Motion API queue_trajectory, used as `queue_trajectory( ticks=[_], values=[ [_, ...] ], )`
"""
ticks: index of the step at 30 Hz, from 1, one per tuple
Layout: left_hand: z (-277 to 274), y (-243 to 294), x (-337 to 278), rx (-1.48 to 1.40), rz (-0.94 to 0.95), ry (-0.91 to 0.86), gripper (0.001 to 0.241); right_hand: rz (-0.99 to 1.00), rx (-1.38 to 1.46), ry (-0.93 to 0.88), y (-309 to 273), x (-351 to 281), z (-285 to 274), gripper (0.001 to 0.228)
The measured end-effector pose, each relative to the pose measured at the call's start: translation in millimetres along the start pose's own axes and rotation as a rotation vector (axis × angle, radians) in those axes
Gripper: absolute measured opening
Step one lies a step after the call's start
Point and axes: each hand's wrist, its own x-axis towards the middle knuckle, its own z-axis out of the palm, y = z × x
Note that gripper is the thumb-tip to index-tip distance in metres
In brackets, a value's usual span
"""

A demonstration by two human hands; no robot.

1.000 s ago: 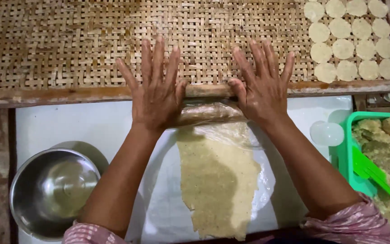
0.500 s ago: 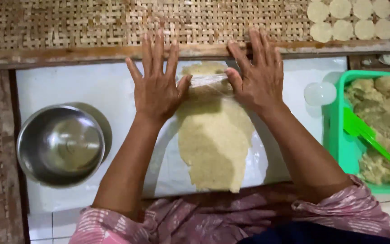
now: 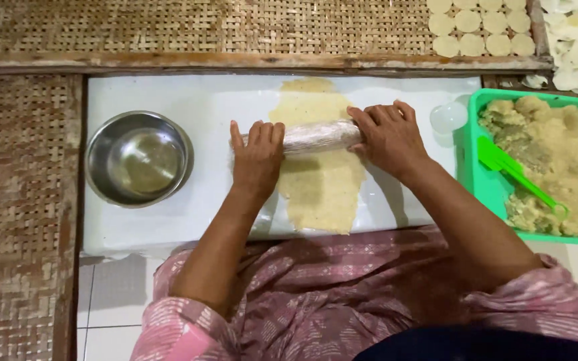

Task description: Rolling out a sheet of dough and cutting it into circular shapes using a small plastic mold.

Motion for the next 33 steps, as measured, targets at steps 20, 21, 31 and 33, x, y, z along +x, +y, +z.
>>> queue_trajectory(
  ticks=[20, 21, 31, 33],
  values=[
    [-64, 11, -14, -0.095, 0.067, -0.091, 0.079, 0.204, 0.079, 0.114, -71, -32, -19, 0.069],
    [-61, 8, -3, -0.092, 0.048, -0.113, 0.079, 0.195, 0.113, 0.115, -65, -20, -19, 0.059],
    [-54, -22, 99, -0.205, -0.028, -0.331, 0.07, 0.303, 0.292, -0.055, -22, 62, -13, 0.053],
    [-46, -26, 108, -0.109, -0.064, -0.143, 0.069, 0.31, 0.278, -0.025, -13, 72, -5, 0.084]
  ],
)
